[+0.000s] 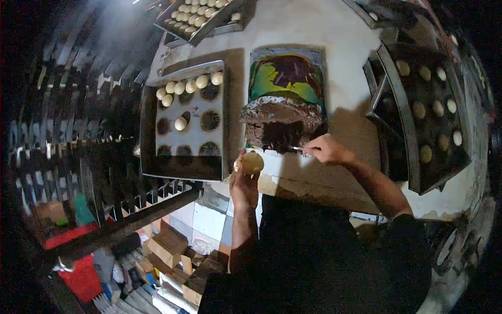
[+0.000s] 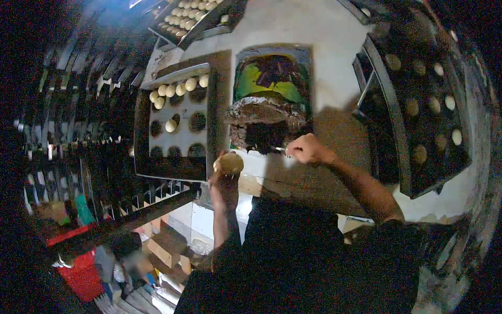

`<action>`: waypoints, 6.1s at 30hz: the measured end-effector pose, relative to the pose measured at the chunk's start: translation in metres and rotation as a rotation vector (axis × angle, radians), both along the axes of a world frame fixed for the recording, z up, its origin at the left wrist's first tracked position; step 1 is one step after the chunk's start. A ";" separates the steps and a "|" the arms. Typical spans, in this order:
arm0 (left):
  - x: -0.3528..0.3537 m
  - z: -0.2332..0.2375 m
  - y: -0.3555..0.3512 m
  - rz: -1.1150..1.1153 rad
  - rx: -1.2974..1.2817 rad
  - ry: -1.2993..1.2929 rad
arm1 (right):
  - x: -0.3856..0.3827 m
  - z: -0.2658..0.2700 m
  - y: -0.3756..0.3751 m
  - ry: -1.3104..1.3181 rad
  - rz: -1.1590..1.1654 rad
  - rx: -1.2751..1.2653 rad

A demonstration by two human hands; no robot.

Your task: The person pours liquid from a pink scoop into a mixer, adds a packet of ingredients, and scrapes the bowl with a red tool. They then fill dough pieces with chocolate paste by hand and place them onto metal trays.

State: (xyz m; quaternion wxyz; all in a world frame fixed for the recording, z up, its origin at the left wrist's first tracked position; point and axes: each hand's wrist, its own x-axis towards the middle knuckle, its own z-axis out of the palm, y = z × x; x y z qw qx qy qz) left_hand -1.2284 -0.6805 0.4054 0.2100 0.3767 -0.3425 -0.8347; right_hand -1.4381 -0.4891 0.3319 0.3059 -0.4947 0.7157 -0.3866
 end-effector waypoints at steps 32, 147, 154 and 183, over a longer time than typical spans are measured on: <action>0.142 0.050 0.001 0.059 -1.126 -0.021 | 0.262 0.174 -0.134 0.079 -0.239 -0.582; 0.122 0.095 -0.024 -0.178 -0.971 -0.061 | 0.225 0.109 -0.170 0.119 -0.477 -0.486; 0.183 0.033 0.016 -0.198 -0.232 0.049 | 0.270 0.113 -0.136 0.155 -0.418 -0.449; 0.032 -0.002 -0.024 -0.081 -0.024 0.091 | 0.033 0.033 -0.033 0.468 -0.110 0.474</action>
